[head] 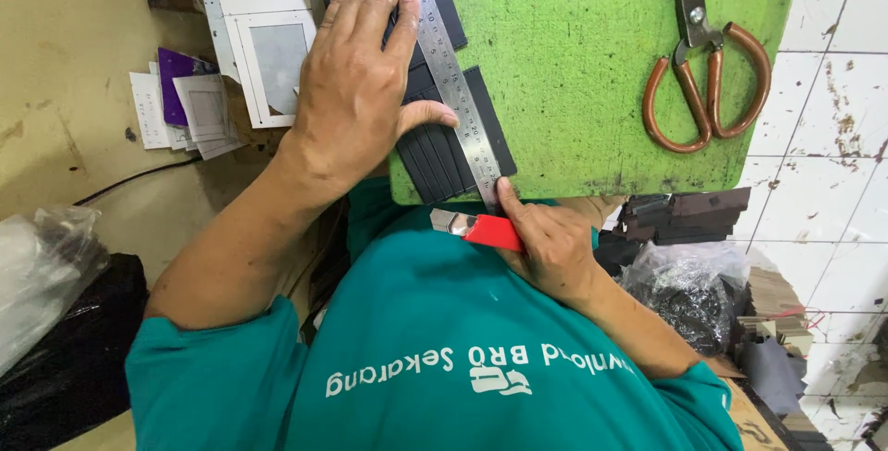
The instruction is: Cutting leather pieces and assembling a wallet using a utility knife, scissors, and a ruler.
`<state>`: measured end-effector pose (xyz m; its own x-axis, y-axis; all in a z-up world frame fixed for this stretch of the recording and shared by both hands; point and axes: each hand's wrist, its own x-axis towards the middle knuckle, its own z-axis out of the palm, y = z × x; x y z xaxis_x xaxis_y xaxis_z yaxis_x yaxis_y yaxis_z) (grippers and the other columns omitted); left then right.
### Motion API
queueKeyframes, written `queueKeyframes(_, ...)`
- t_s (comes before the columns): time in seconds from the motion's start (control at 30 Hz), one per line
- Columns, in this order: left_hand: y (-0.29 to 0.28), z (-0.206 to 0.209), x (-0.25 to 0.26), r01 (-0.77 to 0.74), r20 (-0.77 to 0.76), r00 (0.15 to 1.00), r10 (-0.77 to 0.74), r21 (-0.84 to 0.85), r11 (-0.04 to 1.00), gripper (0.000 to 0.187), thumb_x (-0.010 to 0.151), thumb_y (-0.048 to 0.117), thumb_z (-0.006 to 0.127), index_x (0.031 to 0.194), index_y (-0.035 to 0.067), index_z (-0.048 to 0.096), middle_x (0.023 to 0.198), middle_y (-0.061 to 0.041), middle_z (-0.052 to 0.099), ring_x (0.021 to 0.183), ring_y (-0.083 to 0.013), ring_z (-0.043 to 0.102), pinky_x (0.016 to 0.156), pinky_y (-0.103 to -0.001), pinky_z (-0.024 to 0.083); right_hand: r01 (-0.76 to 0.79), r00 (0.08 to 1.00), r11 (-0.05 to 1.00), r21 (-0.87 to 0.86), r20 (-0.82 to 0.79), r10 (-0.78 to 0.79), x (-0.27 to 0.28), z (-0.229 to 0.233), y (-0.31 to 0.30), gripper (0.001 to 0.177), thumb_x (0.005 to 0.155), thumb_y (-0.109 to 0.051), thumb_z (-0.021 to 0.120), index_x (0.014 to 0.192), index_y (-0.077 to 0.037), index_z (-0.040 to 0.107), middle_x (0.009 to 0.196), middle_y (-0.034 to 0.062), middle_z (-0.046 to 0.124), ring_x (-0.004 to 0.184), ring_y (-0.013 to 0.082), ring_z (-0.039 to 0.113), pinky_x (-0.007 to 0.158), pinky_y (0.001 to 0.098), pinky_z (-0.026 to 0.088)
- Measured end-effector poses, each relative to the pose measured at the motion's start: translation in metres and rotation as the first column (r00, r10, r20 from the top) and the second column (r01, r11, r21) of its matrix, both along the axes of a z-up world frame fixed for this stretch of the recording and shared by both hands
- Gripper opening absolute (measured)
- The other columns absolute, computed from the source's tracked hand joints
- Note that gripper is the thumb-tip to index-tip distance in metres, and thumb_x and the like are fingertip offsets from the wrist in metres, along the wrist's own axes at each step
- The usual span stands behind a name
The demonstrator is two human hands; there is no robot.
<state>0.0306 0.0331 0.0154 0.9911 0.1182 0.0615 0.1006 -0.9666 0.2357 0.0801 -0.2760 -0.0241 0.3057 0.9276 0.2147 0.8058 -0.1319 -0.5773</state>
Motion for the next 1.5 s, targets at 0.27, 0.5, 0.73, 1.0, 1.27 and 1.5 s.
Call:
queueKeyframes(0.27, 0.000, 0.000, 0.000, -0.008, -0.020, 1.000, 0.008, -0.003, 1.000, 0.120, 0.074, 0.073, 0.093, 0.146, -0.015, 0.053, 0.150, -0.035, 0.049, 0.139, -0.0442, 0.051, 0.124, -0.053, 0.030, 0.014, 0.999, 1.000, -0.005, 0.032, -0.014, 0.000, 0.000, 0.001, 0.058, 0.109, -0.038, 0.056, 0.146, 0.006, 0.054, 0.081, 0.0074, 0.064, 0.064, 0.0228, 0.061, 0.057, 0.0394, 0.046)
queueKeyframes(0.5, 0.000, -0.001, -0.001, -0.010, -0.014, 1.000, 0.010, -0.008, 1.000, 0.121, 0.075, 0.072, 0.094, 0.147, -0.015, 0.051, 0.150, -0.033, 0.050, 0.140, -0.0437, 0.049, 0.124, -0.053, 0.030, -0.001, 1.000, 1.000, 0.001, -0.003, 0.001, 0.001, 0.003, 0.002, 0.058, 0.108, -0.035, 0.057, 0.146, 0.008, 0.052, 0.083, 0.0097, 0.065, 0.066, 0.0240, 0.062, 0.058, 0.0394, 0.047)
queueKeyframes(0.73, 0.000, -0.003, -0.001, -0.012, -0.015, 1.000, 0.012, -0.009, 1.000, 0.122, 0.073, 0.074, 0.094, 0.146, -0.014, 0.052, 0.150, -0.034, 0.049, 0.138, -0.0447, 0.051, 0.124, -0.054, 0.030, 0.007, 1.000, 1.000, -0.005, -0.004, -0.007, 0.001, 0.002, 0.002, 0.059, 0.108, -0.038, 0.058, 0.148, 0.006, 0.051, 0.086, 0.0099, 0.067, 0.068, 0.0223, 0.064, 0.058, 0.0383, 0.048)
queueKeyframes(1.0, -0.001, 0.003, 0.001, -0.002, -0.023, 1.000, 0.003, 0.029, 1.000, 0.122, 0.072, 0.074, 0.091, 0.145, -0.015, 0.051, 0.149, -0.033, 0.050, 0.136, -0.0441, 0.053, 0.123, -0.054, 0.032, 0.025, 0.999, 1.000, -0.019, 0.046, -0.024, -0.001, 0.007, 0.004, 0.054, 0.107, -0.028, 0.062, 0.148, 0.005, 0.052, 0.082, 0.0073, 0.064, 0.064, 0.0205, 0.061, 0.053, 0.0380, 0.044)
queueKeyframes(1.27, -0.002, 0.003, 0.000, -0.013, -0.005, 1.000, 0.013, 0.017, 1.000, 0.122, 0.070, 0.074, 0.090, 0.144, -0.015, 0.051, 0.151, -0.032, 0.049, 0.138, -0.0443, 0.051, 0.124, -0.053, 0.032, 0.037, 0.995, 0.999, -0.013, 0.094, -0.036, -0.001, 0.010, 0.007, 0.052, 0.106, -0.028, 0.062, 0.146, 0.005, 0.055, 0.080, 0.0051, 0.063, 0.061, 0.0190, 0.059, 0.053, 0.0366, 0.044)
queueKeyframes(1.5, -0.003, -0.001, -0.001, -0.024, 0.005, 1.000, 0.024, 0.007, 1.000, 0.121, 0.072, 0.076, 0.086, 0.144, -0.013, 0.049, 0.150, -0.031, 0.048, 0.139, -0.0437, 0.049, 0.124, -0.054, 0.033, 0.044, 0.995, 0.997, -0.056, 0.090, -0.039, -0.002, 0.001, 0.001, 0.058, 0.103, -0.030, 0.067, 0.150, 0.001, 0.051, 0.078, 0.0037, 0.061, 0.060, 0.0193, 0.057, 0.052, 0.0375, 0.044)
